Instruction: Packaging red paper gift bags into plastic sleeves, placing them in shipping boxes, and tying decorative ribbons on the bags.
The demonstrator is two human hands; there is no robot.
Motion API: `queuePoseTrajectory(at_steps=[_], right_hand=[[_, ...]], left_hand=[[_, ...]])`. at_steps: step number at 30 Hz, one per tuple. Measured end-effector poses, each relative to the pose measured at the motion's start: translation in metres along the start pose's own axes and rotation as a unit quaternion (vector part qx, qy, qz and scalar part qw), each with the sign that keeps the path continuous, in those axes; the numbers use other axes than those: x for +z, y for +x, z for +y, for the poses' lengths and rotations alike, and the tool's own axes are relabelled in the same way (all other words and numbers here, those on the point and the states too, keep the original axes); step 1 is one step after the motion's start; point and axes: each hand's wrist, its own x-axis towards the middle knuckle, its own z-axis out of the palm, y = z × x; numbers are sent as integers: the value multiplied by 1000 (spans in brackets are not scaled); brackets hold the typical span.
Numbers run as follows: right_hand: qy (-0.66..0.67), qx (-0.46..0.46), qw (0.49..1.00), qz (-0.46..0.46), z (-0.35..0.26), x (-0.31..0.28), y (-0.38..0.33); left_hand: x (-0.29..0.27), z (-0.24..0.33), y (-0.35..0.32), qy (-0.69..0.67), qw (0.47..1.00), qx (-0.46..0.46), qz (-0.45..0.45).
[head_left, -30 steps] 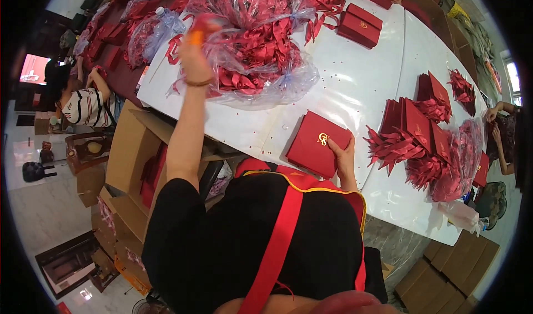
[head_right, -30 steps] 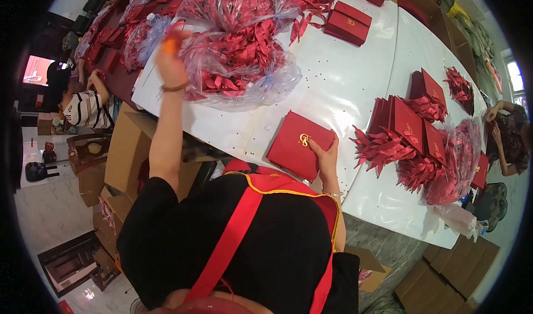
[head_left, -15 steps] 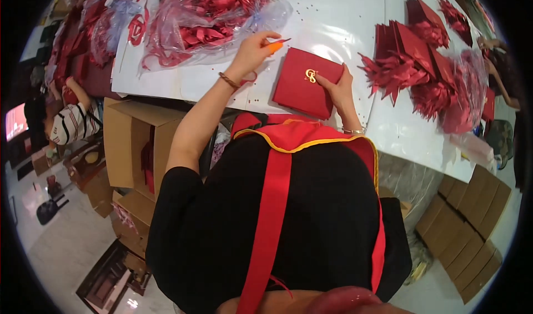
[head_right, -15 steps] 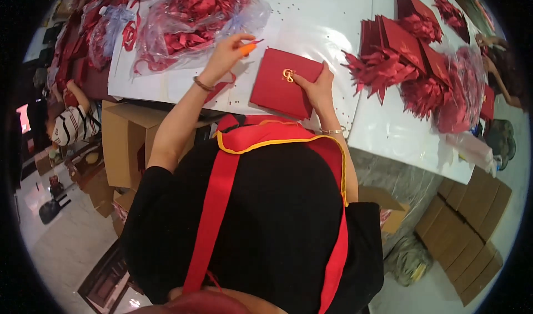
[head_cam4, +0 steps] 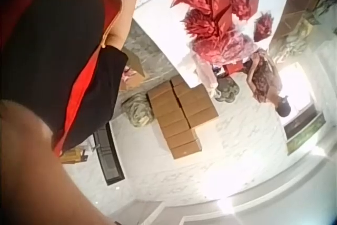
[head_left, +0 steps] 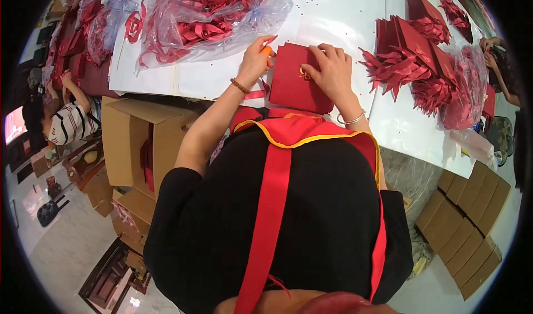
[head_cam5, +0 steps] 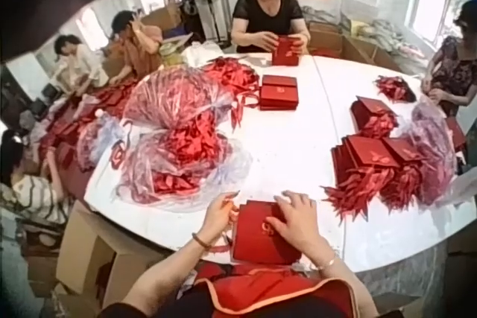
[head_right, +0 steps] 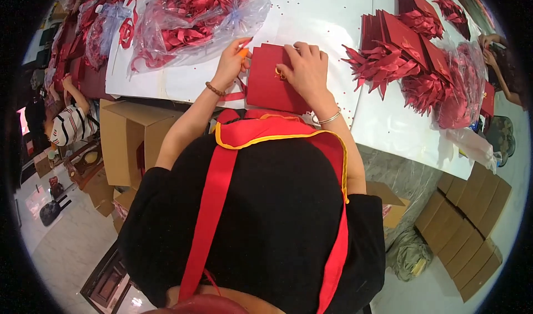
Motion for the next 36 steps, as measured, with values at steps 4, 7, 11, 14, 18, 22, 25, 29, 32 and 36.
queuePoseTrajectory(at_steps=[4,7,11,14,18,22,25,29,32,36], right_hand=[[10,-14,1000,-17,-8,7,-6],[15,-34,999,12,-20,1,-4],[-35,-19,997,-60,-40,-22,15],[17,-70,991,-110,-42,-21,27],[151,77,957,-233,-16,-18,27],[435,222,809,-328,30,18,25],[505,274,741,-348,32,18,26],[532,250,742,-323,27,19,24],[527,242,747,-325,23,18,24],[516,221,763,-320,18,15,24]], left_hand=[[3,-3,-7,-59,998,-18,-21],[7,-1,-9,-91,995,-38,-11],[21,-8,-4,-38,999,-20,19],[18,-13,1,2,999,50,16],[-9,9,-7,-31,998,45,23],[-24,13,-19,36,998,18,-52],[-12,27,-30,12,999,-7,-53],[-2,32,-34,-64,996,14,-55],[5,35,-34,-74,993,8,-92],[10,29,-32,49,994,43,-92]])
